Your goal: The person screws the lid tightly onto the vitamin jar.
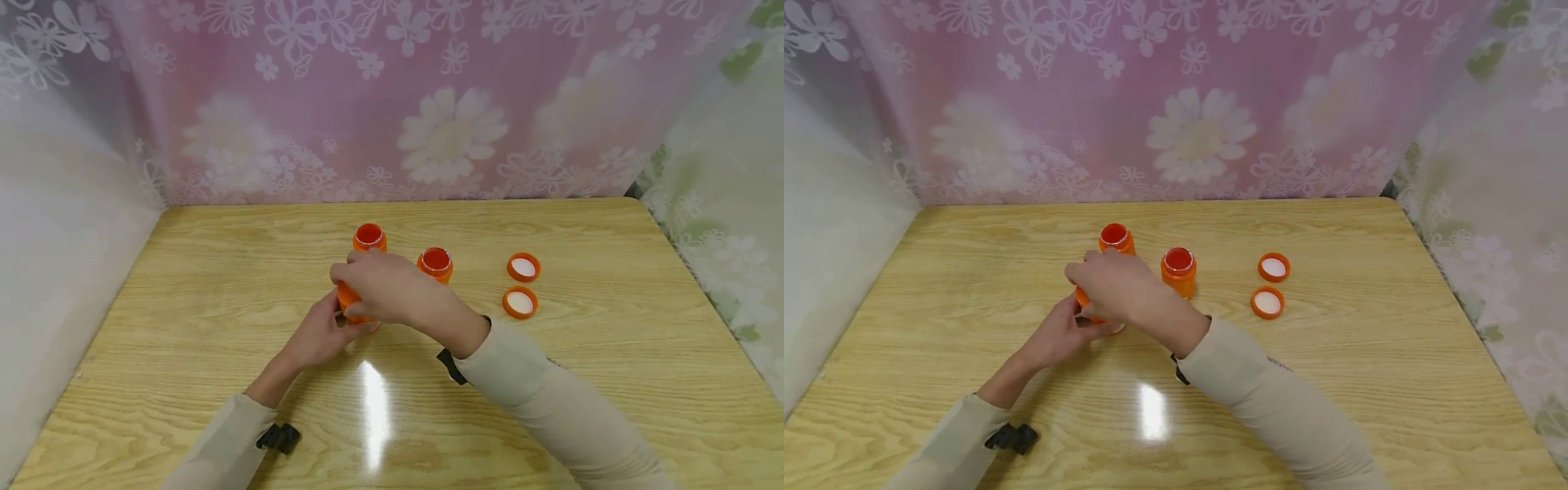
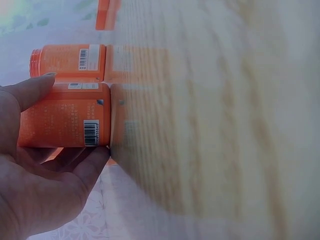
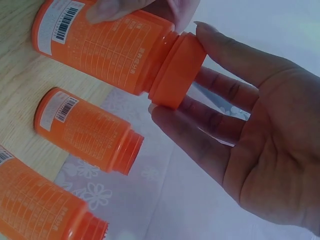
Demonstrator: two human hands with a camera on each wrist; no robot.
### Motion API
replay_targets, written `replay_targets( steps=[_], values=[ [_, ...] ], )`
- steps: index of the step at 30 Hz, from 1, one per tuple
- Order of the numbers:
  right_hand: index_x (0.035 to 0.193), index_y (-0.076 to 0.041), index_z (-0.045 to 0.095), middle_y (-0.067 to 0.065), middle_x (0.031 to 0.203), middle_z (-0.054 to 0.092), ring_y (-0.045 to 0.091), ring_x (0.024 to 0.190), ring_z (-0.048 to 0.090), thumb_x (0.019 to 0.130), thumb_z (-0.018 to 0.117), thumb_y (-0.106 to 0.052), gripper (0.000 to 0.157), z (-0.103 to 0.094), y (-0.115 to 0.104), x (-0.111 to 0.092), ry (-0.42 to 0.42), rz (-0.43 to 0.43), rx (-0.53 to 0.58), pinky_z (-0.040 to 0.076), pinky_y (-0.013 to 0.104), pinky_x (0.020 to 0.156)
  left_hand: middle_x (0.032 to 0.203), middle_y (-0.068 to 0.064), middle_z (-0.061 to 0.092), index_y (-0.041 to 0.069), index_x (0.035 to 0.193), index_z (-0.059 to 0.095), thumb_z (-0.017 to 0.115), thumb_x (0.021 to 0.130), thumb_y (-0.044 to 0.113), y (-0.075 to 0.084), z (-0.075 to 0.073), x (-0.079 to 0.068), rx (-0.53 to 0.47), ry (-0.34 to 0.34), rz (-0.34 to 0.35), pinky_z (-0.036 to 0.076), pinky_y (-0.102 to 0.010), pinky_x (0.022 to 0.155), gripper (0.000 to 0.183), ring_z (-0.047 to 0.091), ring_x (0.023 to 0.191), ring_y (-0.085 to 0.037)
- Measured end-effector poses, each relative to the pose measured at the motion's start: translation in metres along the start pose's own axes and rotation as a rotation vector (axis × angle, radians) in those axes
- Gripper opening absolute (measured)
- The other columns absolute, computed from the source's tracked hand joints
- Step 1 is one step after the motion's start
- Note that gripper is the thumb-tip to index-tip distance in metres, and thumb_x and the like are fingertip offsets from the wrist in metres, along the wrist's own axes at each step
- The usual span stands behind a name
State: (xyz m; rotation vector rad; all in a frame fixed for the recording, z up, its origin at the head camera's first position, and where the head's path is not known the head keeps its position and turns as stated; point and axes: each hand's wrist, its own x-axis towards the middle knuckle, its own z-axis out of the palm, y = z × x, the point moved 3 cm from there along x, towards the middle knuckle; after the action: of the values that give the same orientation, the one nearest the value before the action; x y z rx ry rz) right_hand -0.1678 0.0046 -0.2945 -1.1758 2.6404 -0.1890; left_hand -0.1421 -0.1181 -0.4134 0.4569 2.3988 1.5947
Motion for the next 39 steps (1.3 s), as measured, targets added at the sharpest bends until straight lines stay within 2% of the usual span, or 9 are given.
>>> replay_targets(
  steps=[10, 15, 17, 22, 25, 30, 39],
  values=[
    [0.114, -0.016, 0.063, -0.002, 0.106, 0.056, 0.016, 0.094, 0.052, 0.086, 0.07, -0.016, 0.029, 0.002, 0.002, -0.002, -0.001, -0.09, 0.058, 0.047, 0.027, 0.077, 0.117, 0.001, 0.059, 0.014, 0.129, 0.049, 0.072, 0.087, 0.027, 0.0, -0.001, -0.001, 0.01, -0.001, -0.006, 0.05, -0.034, 0.085, 0.05, 0.06, 0.099, -0.015],
    [0.115, -0.014, 0.065, -0.001, 0.113, 0.056, 0.017, 0.104, 0.051, 0.086, 0.068, -0.006, 0.03, 0.001, 0.005, -0.001, -0.03, -0.165, 0.085, 0.044, 0.026, 0.089, 0.115, -0.005, 0.059, 0.005, 0.127, 0.049, 0.069, 0.089, 0.013, 0.027, -0.002, -0.007, 0.017, -0.015, -0.023, 0.05, -0.036, 0.085, 0.044, 0.059, 0.098, -0.018],
    [0.116, -0.014, 0.065, -0.001, 0.116, 0.057, 0.018, 0.108, 0.05, 0.086, 0.067, -0.003, 0.032, 0.0, 0.006, -0.001, -0.055, -0.186, 0.093, 0.043, 0.026, 0.092, 0.114, -0.006, 0.059, 0.004, 0.126, 0.049, 0.069, 0.089, 0.01, 0.032, -0.002, -0.008, 0.018, -0.018, -0.027, 0.05, -0.037, 0.084, 0.042, 0.06, 0.097, -0.018],
    [0.115, -0.016, 0.067, -0.003, 0.119, 0.057, 0.018, 0.11, 0.049, 0.085, 0.067, -0.001, 0.034, -0.001, 0.008, 0.0, -0.085, -0.205, 0.102, 0.042, 0.025, 0.093, 0.116, -0.003, 0.058, 0.009, 0.127, 0.049, 0.071, 0.088, 0.017, 0.006, 0.002, -0.001, 0.014, -0.009, -0.032, 0.05, -0.037, 0.085, 0.045, 0.059, 0.099, -0.017],
    [0.114, -0.017, 0.067, -0.003, 0.115, 0.057, 0.017, 0.105, 0.05, 0.086, 0.068, -0.006, 0.031, -0.001, 0.008, 0.001, -0.068, -0.183, 0.081, 0.044, 0.025, 0.089, 0.115, 0.0, 0.058, 0.013, 0.126, 0.05, 0.072, 0.087, 0.023, -0.001, 0.001, 0.0, 0.01, -0.008, -0.03, 0.05, -0.035, 0.084, 0.046, 0.059, 0.098, -0.016],
    [0.111, -0.016, 0.066, -0.003, 0.101, 0.055, 0.014, 0.086, 0.051, 0.087, 0.07, -0.026, 0.026, -0.001, 0.006, 0.002, -0.022, -0.075, 0.024, 0.046, 0.024, 0.072, 0.115, 0.002, 0.058, 0.016, 0.128, 0.05, 0.073, 0.087, 0.026, 0.0, 0.0, 0.0, 0.002, -0.008, -0.015, 0.051, -0.034, 0.081, 0.048, 0.06, 0.097, -0.015],
    [0.097, -0.015, 0.057, -0.002, 0.086, 0.048, 0.014, 0.065, 0.051, 0.084, 0.07, -0.047, 0.037, 0.003, 0.004, 0.002, 0.04, 0.045, -0.015, 0.043, 0.024, 0.056, 0.113, 0.005, 0.059, 0.017, 0.129, 0.049, 0.073, 0.087, 0.025, 0.002, 0.0, 0.0, 0.031, -0.005, 0.024, 0.05, -0.035, 0.08, 0.049, 0.058, 0.093, -0.014]
  ],
)
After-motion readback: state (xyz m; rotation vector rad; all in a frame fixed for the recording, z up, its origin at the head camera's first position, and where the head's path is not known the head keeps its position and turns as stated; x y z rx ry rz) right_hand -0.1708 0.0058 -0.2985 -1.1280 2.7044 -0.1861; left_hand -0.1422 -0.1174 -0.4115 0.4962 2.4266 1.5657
